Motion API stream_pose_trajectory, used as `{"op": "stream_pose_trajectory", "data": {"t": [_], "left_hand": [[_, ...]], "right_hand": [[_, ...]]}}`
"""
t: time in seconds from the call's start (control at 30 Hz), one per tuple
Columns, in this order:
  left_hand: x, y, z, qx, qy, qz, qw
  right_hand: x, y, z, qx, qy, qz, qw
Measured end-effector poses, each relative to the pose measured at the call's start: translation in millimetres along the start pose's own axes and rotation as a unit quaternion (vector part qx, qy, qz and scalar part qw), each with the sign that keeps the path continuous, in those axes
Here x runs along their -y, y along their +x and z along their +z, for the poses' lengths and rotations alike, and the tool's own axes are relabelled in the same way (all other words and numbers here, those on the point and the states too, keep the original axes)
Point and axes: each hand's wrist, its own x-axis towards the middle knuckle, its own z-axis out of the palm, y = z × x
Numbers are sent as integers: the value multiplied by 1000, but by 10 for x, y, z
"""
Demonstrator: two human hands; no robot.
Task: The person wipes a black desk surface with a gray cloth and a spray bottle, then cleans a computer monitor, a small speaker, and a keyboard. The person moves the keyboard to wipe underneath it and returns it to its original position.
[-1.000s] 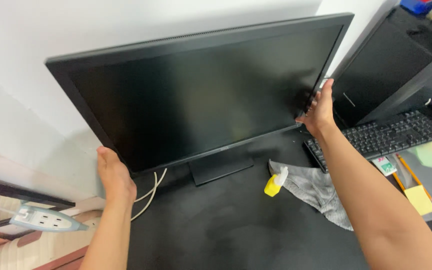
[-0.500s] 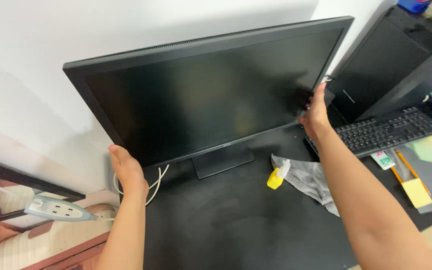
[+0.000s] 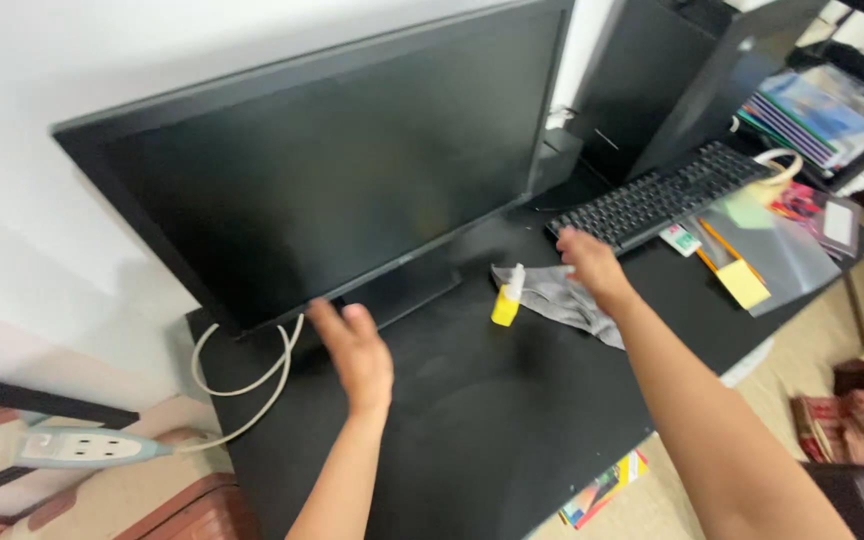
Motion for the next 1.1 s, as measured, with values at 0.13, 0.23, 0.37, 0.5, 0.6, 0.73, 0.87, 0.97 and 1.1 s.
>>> {"op": "stream_pose_trajectory", "data": {"t": [0.13,0.23,0.37,0.5,0.6,0.73,0.87,0.97,1.1], "left_hand": [[26,-290,428,97,35,54,993],[-41,-453,715,170,39,100,980],[-185,-435,1248,278,55,117,952],[-31,-415,1904,302,58,96,947],[318,-342,2328,256,9,74,964],[274,-112,2352,189,20,75,979],[44,55,2151,129,56,113,984],[21,123,2045,134,52,47,989],[152,24,1915,142,51,-60,987]], "right_hand": [[-509,-217,-161,-24,-228,-62,971],[-1002,-50,-218,12,-409,-146,901],[-735,-198,164,71,-595,-102,794],[-873,-123,247,69,-650,-150,742],[-1128,315,169,99,-631,-280,717],[-1004,869,415,143,-532,-363,751],[-786,1643,928,182,-495,-354,772],[-1286,2537,1483,184,-492,-341,780],[-1690,2878,1825,101,-466,-439,762]]}}
